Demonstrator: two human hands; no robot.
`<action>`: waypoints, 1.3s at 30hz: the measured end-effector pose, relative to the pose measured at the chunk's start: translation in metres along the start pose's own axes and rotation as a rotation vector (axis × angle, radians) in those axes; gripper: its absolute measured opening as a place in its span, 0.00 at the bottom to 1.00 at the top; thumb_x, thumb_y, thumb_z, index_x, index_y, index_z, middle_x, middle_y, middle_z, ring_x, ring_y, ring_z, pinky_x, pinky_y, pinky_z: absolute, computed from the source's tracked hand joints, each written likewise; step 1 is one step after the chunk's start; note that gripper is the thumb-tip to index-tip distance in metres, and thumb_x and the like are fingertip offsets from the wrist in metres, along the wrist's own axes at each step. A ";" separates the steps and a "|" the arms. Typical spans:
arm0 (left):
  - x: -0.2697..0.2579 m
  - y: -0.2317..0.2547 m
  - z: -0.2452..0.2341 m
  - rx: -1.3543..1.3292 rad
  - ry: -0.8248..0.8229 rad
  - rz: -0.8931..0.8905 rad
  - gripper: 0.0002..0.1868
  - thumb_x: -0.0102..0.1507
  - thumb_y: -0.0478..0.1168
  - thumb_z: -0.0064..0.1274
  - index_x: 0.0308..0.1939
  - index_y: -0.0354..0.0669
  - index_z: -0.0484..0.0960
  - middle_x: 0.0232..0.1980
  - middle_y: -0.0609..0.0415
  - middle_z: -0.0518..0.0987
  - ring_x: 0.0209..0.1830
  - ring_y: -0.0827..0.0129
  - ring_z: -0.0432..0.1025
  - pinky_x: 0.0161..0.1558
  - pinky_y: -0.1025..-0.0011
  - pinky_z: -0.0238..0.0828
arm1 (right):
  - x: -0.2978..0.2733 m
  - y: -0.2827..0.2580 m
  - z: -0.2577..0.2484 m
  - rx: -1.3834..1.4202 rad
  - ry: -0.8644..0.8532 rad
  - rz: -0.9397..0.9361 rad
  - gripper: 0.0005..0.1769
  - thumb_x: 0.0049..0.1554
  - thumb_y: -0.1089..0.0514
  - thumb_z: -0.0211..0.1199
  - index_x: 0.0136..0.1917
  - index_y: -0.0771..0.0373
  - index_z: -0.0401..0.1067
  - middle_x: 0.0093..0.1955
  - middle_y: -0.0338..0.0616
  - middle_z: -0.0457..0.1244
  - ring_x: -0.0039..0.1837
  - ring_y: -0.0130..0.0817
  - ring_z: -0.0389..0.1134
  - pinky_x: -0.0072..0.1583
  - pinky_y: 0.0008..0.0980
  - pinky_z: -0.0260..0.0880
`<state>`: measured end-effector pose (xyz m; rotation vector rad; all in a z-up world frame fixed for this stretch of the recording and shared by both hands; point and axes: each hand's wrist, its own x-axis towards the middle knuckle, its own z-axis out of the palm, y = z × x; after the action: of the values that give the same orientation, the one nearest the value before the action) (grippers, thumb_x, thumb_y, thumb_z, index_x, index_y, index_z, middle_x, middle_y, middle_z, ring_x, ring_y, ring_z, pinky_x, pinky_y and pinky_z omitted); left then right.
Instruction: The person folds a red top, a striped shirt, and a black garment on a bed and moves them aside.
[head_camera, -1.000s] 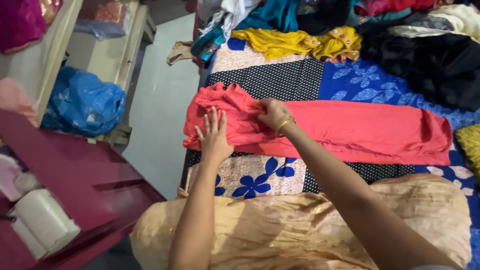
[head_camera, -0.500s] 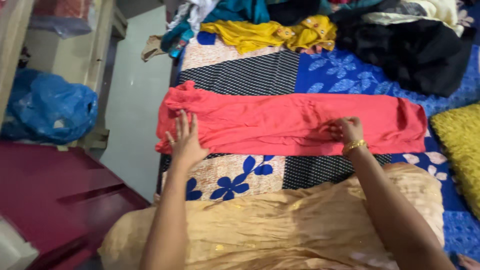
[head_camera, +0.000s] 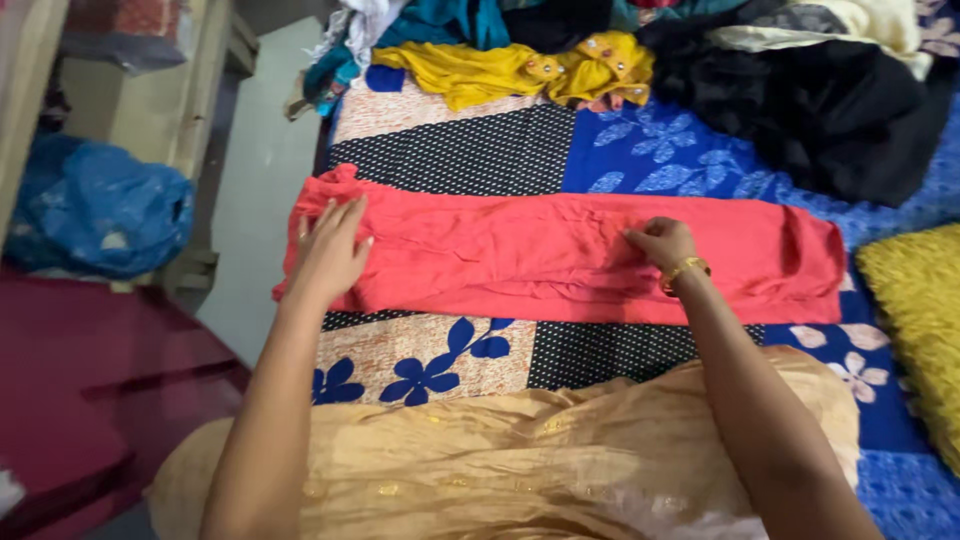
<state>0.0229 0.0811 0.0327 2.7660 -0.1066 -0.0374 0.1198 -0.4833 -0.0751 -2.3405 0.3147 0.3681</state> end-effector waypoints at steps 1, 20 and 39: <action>0.007 -0.002 0.001 0.027 -0.003 -0.026 0.35 0.63 0.46 0.55 0.74 0.46 0.66 0.73 0.45 0.68 0.74 0.49 0.59 0.70 0.35 0.46 | 0.002 0.005 0.001 -0.033 0.045 -0.074 0.20 0.55 0.51 0.74 0.44 0.73 0.77 0.37 0.47 0.67 0.37 0.30 0.64 0.40 0.34 0.66; 0.048 -0.063 -0.008 -0.347 0.046 -0.083 0.22 0.65 0.50 0.64 0.38 0.34 0.76 0.36 0.41 0.77 0.35 0.54 0.72 0.41 0.59 0.70 | -0.039 -0.057 -0.051 0.468 -0.320 -0.160 0.20 0.62 0.53 0.62 0.66 0.60 0.68 0.48 0.33 0.64 0.46 0.22 0.64 0.47 0.27 0.69; 0.045 0.144 0.088 0.031 0.185 0.240 0.25 0.69 0.49 0.48 0.68 0.44 0.73 0.76 0.44 0.65 0.78 0.49 0.56 0.75 0.37 0.41 | -0.069 -0.100 0.035 -0.126 0.242 -0.737 0.31 0.62 0.46 0.61 0.71 0.65 0.62 0.67 0.56 0.62 0.67 0.50 0.63 0.67 0.50 0.61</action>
<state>0.0540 -0.0877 0.0029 2.7509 -0.3914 0.2837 0.0829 -0.3804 -0.0118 -2.4308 -0.4719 -0.2610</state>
